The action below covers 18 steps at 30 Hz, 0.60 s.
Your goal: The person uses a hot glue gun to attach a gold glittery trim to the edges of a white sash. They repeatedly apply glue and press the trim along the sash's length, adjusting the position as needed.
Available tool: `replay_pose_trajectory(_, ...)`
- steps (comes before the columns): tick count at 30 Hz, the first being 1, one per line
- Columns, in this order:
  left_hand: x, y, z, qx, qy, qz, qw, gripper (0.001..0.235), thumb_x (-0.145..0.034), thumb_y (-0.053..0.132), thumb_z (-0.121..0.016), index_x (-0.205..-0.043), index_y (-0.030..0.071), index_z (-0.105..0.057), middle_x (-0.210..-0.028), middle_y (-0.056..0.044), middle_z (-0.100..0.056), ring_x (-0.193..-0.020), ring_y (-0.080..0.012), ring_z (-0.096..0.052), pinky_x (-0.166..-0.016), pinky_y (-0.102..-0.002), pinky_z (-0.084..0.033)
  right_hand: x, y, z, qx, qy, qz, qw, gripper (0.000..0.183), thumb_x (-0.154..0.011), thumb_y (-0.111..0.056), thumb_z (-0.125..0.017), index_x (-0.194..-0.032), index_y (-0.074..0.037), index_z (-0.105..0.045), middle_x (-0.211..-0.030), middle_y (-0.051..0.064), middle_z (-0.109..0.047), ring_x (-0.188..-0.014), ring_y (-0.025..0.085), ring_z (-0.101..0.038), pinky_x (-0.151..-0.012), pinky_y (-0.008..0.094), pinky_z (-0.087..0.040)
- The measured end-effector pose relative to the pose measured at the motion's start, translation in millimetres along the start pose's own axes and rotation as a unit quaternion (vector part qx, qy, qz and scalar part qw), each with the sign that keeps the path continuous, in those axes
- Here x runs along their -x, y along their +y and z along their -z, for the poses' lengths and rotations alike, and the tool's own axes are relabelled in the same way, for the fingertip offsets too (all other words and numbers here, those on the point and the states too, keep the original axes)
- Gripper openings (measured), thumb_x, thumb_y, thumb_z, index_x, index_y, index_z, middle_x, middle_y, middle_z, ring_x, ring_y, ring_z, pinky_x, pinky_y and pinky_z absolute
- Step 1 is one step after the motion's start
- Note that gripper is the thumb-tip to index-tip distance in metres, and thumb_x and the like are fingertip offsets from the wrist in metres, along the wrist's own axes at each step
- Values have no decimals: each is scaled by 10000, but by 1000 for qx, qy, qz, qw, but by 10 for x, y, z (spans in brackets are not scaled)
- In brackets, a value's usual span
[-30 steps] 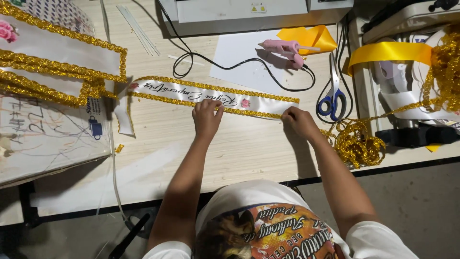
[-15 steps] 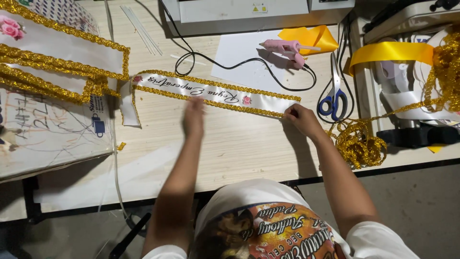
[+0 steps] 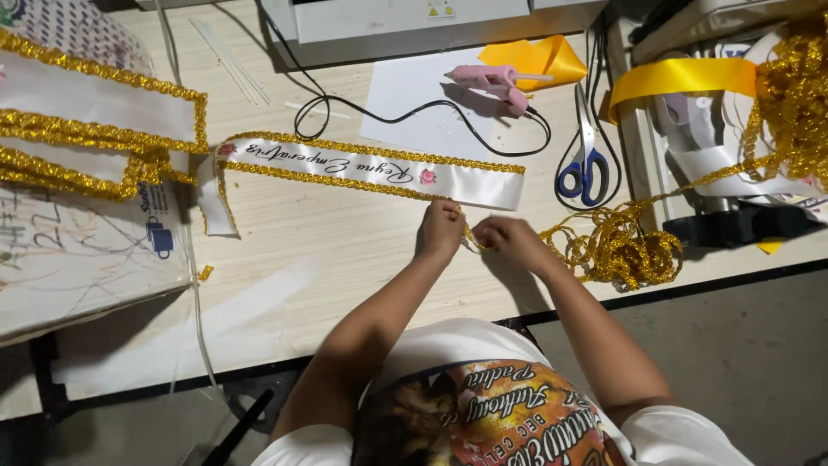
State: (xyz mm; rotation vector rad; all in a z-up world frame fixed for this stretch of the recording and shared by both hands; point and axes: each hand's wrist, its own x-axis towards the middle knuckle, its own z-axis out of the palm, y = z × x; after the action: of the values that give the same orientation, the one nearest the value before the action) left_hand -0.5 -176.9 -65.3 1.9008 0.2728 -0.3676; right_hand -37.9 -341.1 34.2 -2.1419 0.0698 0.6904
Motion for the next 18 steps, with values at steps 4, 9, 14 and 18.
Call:
replay_pose_trajectory(4, 268, 397, 567, -84, -41, -79, 992, 289, -901, 158, -736, -1113, 46, -575, -972, -133, -698, -836, -244, -715, -740, -373, -576, 26, -89, 1, 87, 174, 55, 979, 147, -954, -146, -672, -1071, -69, -718, -1033, 143, -739, -905, 319, -727, -796, 416, -568)
replay_pose_trajectory(9, 260, 37, 876, -117, -29, -189, 975, 345, -898, 109, -746, -1153, 35, -525, -1019, -160, -682, -991, -327, -649, -799, -409, -554, -85, 1, -137, 190, 257, 64, 945, 151, -968, -190, -670, -1033, -55, -652, -1016, 151, -667, -820, 399, -673, -708, 497, -546)
replay_pose_trajectory(14, 336, 173, 1191, -107, -61, -105, 987, 399, -897, 112, -708, -1218, 43, -481, -1139, -164, -605, -982, -300, -670, -828, -389, -575, -46, 152, -78, 234, 242, 78, 939, 111, -936, -129, -648, -1002, -44, -621, -1023, 158, -666, -846, 388, -682, -712, 490, -554)
replay_pose_trajectory(18, 415, 314, 1461, -212, -72, -240, 945, 467, -864, 14, -661, -1310, 103, -557, -1243, -161, -578, -1115, -352, -627, -846, -448, -555, 61, 508, 213, 40, 212, 0, 976, 81, -1062, -79, -532, -1074, -13, -579, -1045, 181, -718, -985, 282, -749, -838, 372, -621)
